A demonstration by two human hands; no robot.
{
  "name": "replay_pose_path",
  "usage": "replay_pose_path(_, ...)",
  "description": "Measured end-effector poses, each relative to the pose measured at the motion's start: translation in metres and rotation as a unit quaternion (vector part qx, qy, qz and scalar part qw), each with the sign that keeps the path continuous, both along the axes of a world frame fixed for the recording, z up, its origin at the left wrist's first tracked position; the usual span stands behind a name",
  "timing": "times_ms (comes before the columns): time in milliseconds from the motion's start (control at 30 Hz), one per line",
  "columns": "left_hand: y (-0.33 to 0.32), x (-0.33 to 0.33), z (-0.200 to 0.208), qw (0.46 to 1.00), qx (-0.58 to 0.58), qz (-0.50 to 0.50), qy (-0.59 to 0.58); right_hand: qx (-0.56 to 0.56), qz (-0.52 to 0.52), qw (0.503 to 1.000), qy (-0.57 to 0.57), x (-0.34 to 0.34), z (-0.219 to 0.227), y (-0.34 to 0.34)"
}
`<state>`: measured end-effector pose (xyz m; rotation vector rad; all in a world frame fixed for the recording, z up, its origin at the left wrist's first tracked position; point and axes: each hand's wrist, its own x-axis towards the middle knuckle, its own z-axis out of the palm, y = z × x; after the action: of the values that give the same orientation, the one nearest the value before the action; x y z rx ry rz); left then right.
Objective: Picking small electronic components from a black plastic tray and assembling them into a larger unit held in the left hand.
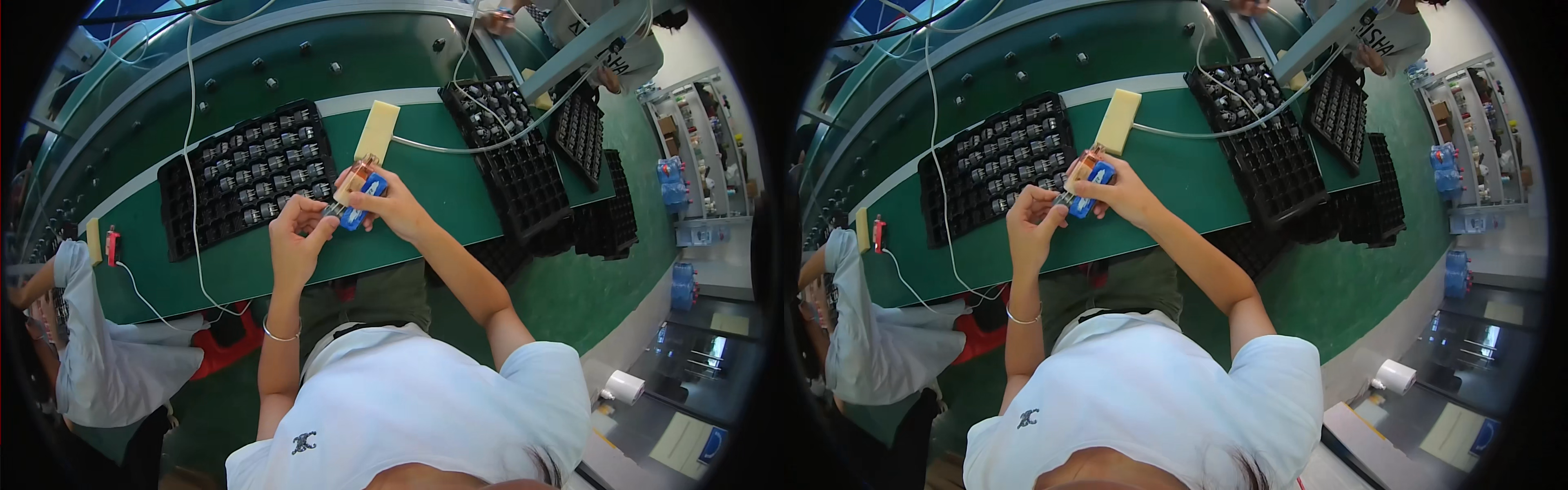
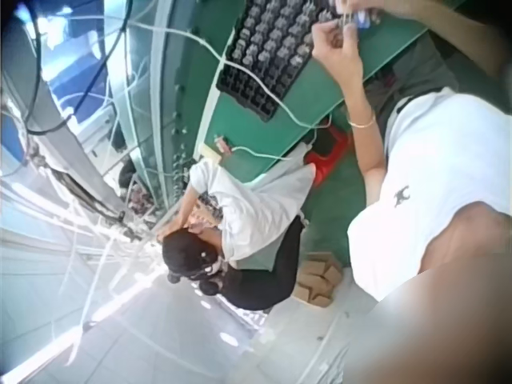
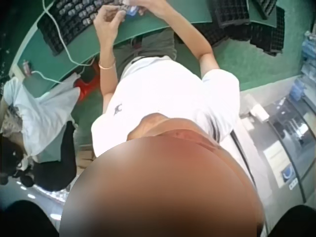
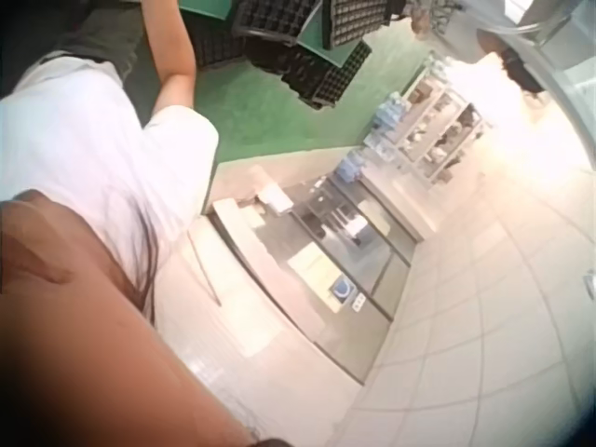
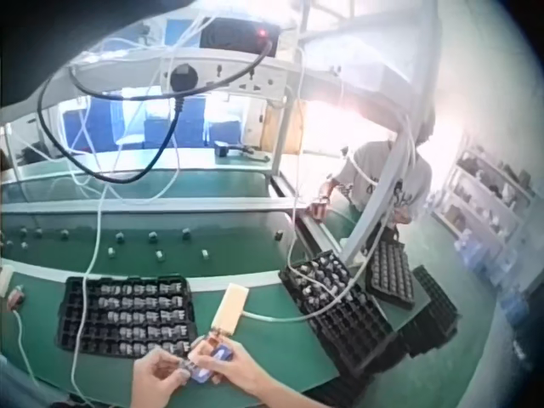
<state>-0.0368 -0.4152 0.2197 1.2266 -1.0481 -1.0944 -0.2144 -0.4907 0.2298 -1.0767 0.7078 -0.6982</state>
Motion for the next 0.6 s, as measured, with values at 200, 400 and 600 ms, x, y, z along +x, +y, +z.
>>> replay_pose_path(200,-0.002,0.005,-0.004,0.999,0.000,-0.031,0.035,0.049,0.056,0.997,-0.016,0.001,-0.004,-0.003)
replay_pose_path(400,-0.007,0.008,-0.010,0.990,0.026,-0.104,0.091,0.069,0.085,0.993,-0.033,-0.004,-0.003,-0.009)
replay_pose_path(600,-0.008,0.030,-0.011,0.999,-0.014,0.004,-0.045,-0.134,-0.132,0.979,0.073,-0.031,-0.008,-0.063)
